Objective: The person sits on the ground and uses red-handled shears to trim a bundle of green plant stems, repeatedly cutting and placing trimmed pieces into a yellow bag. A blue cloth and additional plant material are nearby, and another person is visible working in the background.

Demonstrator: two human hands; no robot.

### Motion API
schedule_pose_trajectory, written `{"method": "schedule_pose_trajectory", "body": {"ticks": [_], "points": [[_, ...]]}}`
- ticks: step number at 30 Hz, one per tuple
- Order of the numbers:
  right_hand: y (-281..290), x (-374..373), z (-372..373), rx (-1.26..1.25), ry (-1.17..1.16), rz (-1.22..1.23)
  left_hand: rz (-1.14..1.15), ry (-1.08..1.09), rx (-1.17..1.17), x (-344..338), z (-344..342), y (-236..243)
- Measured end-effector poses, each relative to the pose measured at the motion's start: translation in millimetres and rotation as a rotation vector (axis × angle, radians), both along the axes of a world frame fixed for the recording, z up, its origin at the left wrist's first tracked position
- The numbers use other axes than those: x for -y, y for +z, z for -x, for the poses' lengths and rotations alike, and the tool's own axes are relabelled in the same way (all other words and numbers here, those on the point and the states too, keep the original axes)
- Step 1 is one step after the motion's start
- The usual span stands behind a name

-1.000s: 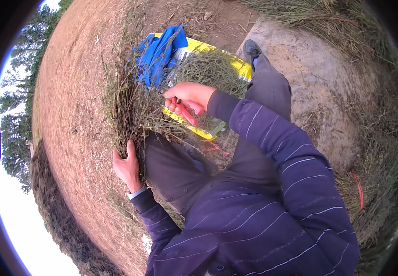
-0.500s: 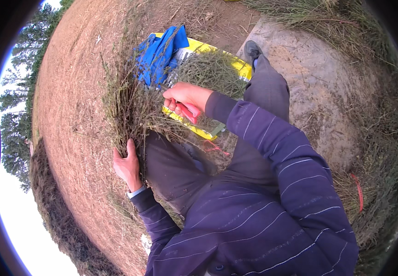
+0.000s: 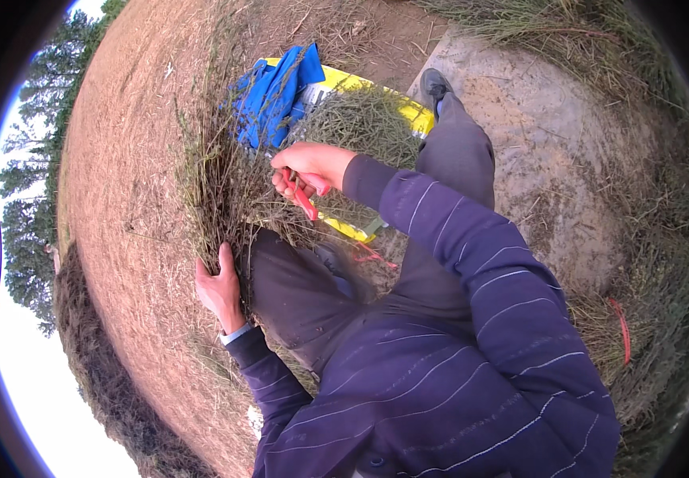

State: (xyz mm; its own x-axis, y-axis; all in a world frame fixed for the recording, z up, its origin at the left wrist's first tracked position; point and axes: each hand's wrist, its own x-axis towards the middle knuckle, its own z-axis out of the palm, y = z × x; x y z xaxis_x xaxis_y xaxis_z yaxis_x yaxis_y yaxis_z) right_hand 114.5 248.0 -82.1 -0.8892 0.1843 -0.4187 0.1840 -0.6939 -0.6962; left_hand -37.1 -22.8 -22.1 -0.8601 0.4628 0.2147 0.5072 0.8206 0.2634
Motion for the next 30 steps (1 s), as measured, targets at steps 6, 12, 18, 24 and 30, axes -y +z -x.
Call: {"method": "schedule_pose_trajectory", "body": {"ticks": [6, 12, 18, 24, 30], "points": [[-10.9, -8.5, 1.4, 0.055, -0.076, 0.045, -0.014, -0.022, 0.010, -0.8, 0.5, 0.2], [-9.7, -26.8, -30.2, 0.064, -0.079, -0.018, -0.014, 0.000, -0.006, -3.2, -4.4, 1.6], [-0.1, -7.7, -65.6, 0.168, 0.157, -0.262, -0.042, -0.002, -0.008, 1.2, -4.0, 0.4], [1.0, 18.2, -63.6, 0.141, 0.325, -0.408, -0.015, 0.011, -0.001, 0.3, -4.7, 2.6], [-2.5, 29.6, -53.8, 0.076, 0.317, -0.485, 0.016, 0.022, -0.021, 0.1, -3.9, 0.7]]}}
